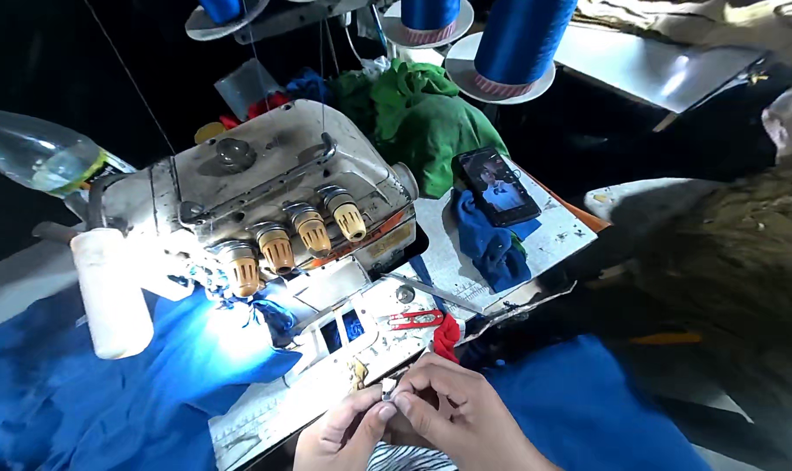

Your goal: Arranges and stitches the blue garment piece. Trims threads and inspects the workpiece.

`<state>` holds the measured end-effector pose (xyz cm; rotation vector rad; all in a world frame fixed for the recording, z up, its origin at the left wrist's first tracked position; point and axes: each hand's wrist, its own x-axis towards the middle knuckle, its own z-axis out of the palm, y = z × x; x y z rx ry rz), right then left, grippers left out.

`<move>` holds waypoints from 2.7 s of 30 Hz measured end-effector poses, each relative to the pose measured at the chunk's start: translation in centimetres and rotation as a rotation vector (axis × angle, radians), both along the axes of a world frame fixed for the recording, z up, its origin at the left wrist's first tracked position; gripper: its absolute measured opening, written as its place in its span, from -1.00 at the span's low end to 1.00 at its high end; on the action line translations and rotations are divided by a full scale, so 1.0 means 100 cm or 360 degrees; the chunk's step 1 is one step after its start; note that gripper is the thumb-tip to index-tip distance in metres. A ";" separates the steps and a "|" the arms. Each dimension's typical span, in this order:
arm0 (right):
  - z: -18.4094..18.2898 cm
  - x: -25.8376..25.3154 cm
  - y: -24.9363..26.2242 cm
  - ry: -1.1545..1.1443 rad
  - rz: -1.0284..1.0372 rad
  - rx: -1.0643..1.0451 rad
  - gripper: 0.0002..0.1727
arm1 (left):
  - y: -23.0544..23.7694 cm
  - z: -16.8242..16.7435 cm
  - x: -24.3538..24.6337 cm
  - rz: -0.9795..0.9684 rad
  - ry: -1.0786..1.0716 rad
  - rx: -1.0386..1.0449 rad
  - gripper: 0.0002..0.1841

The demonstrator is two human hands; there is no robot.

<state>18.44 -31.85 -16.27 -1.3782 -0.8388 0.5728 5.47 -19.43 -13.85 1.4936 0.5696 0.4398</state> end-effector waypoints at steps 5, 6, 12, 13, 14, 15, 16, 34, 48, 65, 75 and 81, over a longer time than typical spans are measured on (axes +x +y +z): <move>-0.004 0.005 -0.003 -0.0114 -0.0038 -0.0110 -0.78 | 0.001 0.009 0.002 -0.0022 0.0239 0.0377 -0.88; -0.004 0.004 -0.003 -0.0126 -0.0057 -0.0142 -0.77 | 0.001 0.010 0.002 -0.0020 0.0267 0.0407 -0.87; -0.002 0.003 -0.005 0.0009 0.0015 -0.0199 -0.75 | 0.001 0.007 0.002 -0.0033 0.0294 0.0503 -0.84; -0.004 0.002 -0.005 -0.0021 0.0011 -0.0182 -0.77 | 0.001 0.008 0.001 -0.0042 0.0314 0.0526 -0.84; -0.005 0.003 -0.004 -0.0069 0.0001 -0.0152 -0.79 | 0.001 0.009 0.000 -0.0061 0.0345 0.0556 -0.85; -0.007 0.004 -0.004 -0.0139 -0.0010 -0.0121 -0.81 | 0.001 0.010 0.000 -0.0088 0.0371 0.0571 -0.85; -0.008 0.005 -0.004 -0.0223 -0.0015 -0.0106 -0.82 | 0.002 0.012 -0.001 -0.0120 0.0395 0.0547 -0.84; -0.003 0.014 -0.015 -0.0928 0.0111 -0.0011 -0.83 | 0.036 0.003 -0.013 -0.0575 0.0386 -0.1022 -0.89; -0.002 -0.015 -0.008 0.0080 0.0030 -0.0288 -0.77 | 0.021 0.008 -0.011 -0.0088 0.0338 -0.0688 -0.91; -0.003 -0.022 -0.004 0.0154 -0.0038 -0.0426 -0.81 | 0.013 0.008 -0.014 0.0016 0.0368 -0.0533 -0.90; -0.006 -0.023 -0.002 0.0262 -0.0032 -0.0403 -0.85 | 0.007 0.007 -0.012 0.0088 0.0429 -0.0383 -0.92; -0.006 -0.020 -0.002 0.0334 -0.0084 -0.0309 -0.90 | 0.008 0.004 -0.014 0.0019 0.0277 -0.0563 -0.88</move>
